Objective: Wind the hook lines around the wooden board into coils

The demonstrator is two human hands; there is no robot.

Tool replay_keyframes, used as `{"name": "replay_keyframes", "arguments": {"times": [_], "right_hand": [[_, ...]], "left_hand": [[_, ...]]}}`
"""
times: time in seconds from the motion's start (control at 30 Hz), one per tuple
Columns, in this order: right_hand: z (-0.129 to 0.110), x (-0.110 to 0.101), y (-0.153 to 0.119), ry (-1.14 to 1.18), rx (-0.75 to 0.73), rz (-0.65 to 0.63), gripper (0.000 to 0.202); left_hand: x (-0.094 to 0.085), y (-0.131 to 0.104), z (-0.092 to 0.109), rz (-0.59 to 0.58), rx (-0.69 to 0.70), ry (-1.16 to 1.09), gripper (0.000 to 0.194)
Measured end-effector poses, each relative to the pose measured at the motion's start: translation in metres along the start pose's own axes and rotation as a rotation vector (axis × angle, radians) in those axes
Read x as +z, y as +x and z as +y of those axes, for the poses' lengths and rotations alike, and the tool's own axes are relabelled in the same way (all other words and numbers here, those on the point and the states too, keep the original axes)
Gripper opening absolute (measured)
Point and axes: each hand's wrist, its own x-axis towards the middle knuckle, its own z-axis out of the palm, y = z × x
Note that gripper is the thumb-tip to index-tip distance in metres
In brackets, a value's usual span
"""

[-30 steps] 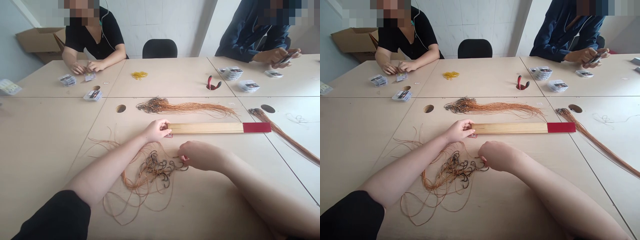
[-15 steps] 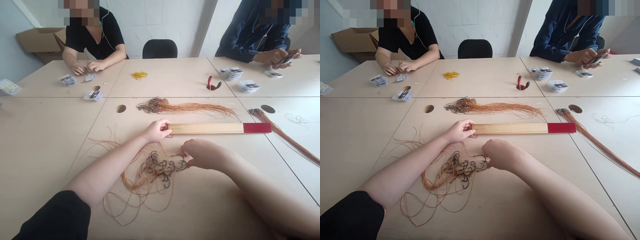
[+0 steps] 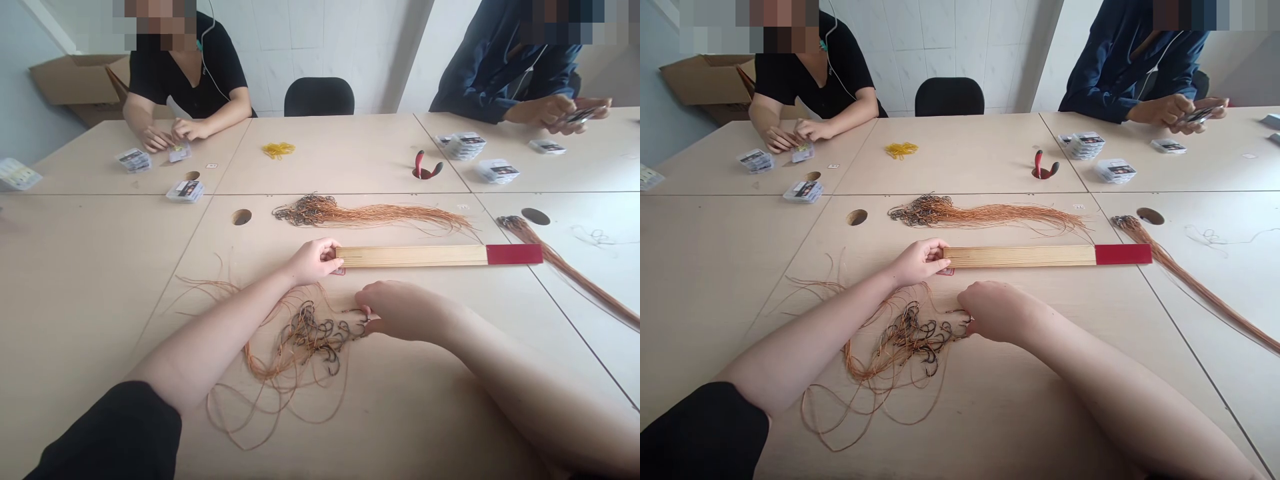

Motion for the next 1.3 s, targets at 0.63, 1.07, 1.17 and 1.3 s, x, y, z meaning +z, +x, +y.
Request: {"name": "replay_keyframes", "arguments": {"times": [0.63, 1.07, 1.17, 1.3], "right_hand": [[-0.012, -0.011, -0.013, 0.188, -0.294, 0.035, 0.013], [-0.006, -0.029, -0.043, 0.266, -0.276, -0.017, 0.013], [-0.003, -0.034, -0.053, 0.248, -0.232, 0.004, 0.013], [0.008, -0.039, -0.062, 0.185, -0.153, 0.025, 0.015]], "left_hand": [[-0.001, 0.0, 0.001, -0.009, -0.039, -0.036, 0.022], [-0.001, 0.001, -0.001, 0.006, -0.058, -0.059, 0.023], [-0.001, 0.001, -0.001, 0.013, -0.068, -0.03, 0.022], [-0.001, 0.001, 0.0, 0.021, -0.074, -0.022, 0.021]]}}
